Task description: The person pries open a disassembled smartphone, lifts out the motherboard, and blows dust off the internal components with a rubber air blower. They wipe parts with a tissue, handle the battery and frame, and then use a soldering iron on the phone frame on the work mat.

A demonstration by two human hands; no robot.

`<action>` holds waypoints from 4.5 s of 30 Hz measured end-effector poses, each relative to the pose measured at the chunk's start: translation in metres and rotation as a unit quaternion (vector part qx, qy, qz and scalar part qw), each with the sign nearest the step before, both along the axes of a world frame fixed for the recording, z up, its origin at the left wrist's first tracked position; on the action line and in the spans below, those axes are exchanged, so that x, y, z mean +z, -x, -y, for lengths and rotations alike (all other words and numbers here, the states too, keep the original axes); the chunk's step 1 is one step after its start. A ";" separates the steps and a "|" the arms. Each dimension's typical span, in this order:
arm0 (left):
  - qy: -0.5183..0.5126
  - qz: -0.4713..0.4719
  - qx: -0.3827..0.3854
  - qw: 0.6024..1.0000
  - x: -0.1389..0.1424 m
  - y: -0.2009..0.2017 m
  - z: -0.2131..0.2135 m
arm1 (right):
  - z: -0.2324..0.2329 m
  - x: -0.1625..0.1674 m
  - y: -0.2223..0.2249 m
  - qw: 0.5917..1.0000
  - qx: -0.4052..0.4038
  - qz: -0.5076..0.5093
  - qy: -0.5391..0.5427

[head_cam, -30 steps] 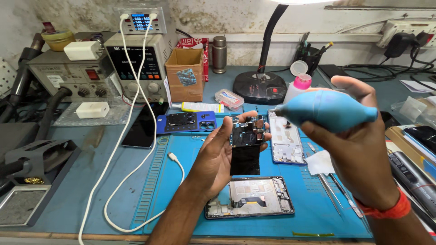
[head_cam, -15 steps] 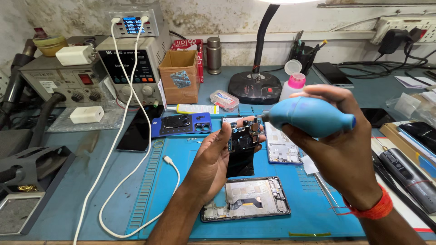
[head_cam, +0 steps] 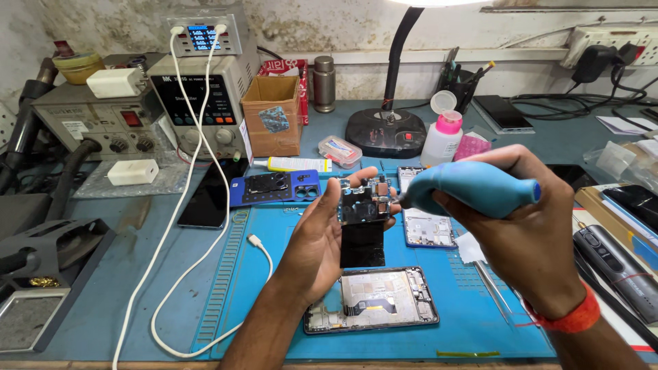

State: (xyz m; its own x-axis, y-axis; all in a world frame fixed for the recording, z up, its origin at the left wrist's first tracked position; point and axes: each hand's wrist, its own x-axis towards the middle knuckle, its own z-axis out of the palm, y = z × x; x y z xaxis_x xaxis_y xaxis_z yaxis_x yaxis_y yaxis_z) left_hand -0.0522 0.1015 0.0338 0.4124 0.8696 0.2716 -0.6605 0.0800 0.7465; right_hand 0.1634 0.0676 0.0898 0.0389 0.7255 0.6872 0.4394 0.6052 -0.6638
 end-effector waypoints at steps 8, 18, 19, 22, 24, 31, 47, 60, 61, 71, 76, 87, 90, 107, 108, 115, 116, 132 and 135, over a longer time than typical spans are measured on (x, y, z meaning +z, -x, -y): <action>-0.011 0.005 0.015 1.000 -0.006 0.002 -0.002 | 0.007 -0.007 -0.001 0.997 -0.030 0.068 0.036; -0.366 -0.376 0.384 0.760 -0.014 -0.014 0.006 | -0.001 -0.017 -0.017 0.985 0.123 -0.114 0.048; -0.398 -0.389 0.384 0.737 -0.014 -0.015 0.007 | 0.000 -0.015 -0.021 0.983 0.131 -0.112 0.062; -0.450 -0.416 0.371 0.698 -0.016 -0.015 0.010 | 0.001 -0.010 -0.024 0.988 0.127 -0.051 0.074; -0.468 -0.431 0.360 0.683 -0.016 -0.016 0.011 | 0.000 -0.009 -0.023 0.990 0.123 -0.005 0.071; -0.494 -0.439 0.354 0.662 -0.017 -0.019 0.011 | -0.013 -0.010 -0.003 0.995 0.018 0.088 0.046; -0.463 -0.433 0.356 0.687 -0.021 -0.014 0.007 | -0.025 -0.016 -0.008 0.993 0.112 -0.020 0.013; -0.381 -0.451 0.392 0.705 0.016 0.061 -0.013 | -0.033 -0.028 -0.122 0.955 -0.161 0.244 0.043; -0.395 -0.467 0.388 0.690 0.017 0.066 -0.017 | -0.038 -0.034 -0.127 0.935 -0.198 0.283 0.082; -0.276 -0.532 0.347 0.722 -0.004 0.082 -0.030 | -0.065 -0.087 -0.156 0.850 -0.245 0.408 0.225; -0.268 -0.524 0.349 0.730 0.000 0.084 -0.028 | -0.051 -0.080 -0.143 0.835 -0.275 0.465 0.107; -0.255 -0.514 0.346 0.742 0.002 0.083 -0.025 | 0.016 -0.078 -0.030 0.921 0.129 0.343 0.135; -0.260 -0.517 0.350 0.736 0.002 0.083 -0.026 | 0.000 -0.069 -0.026 0.920 0.058 0.363 0.138; -0.276 -0.483 0.346 0.755 0.003 0.082 -0.024 | 0.010 -0.069 -0.001 0.881 0.212 0.373 0.197; -0.278 -0.482 0.346 0.755 0.003 0.082 -0.024 | 0.014 -0.072 0.003 0.883 0.204 0.375 0.194; -0.295 -0.445 0.368 0.761 0.005 0.083 -0.022 | 0.028 -0.086 0.033 0.903 0.180 0.360 0.150; -0.304 -0.434 0.379 0.759 0.007 0.084 -0.021 | 0.029 -0.087 0.038 0.906 0.179 0.356 0.143; -0.306 -0.375 0.417 0.769 0.007 0.100 -0.022 | 0.014 -0.078 0.043 0.911 0.207 0.343 0.094; -0.296 -0.387 0.415 0.769 0.001 0.103 -0.024 | -0.030 -0.051 -0.006 0.904 0.146 0.396 0.072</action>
State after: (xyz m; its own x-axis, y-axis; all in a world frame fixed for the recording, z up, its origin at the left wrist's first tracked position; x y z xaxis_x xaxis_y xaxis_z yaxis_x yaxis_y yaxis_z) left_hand -0.1555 0.1250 0.0346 0.0205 0.7394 0.6729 0.3594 -0.6335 0.6852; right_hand 0.1689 0.0980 0.0388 -0.6311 0.7100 0.3125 0.6471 0.7040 -0.2925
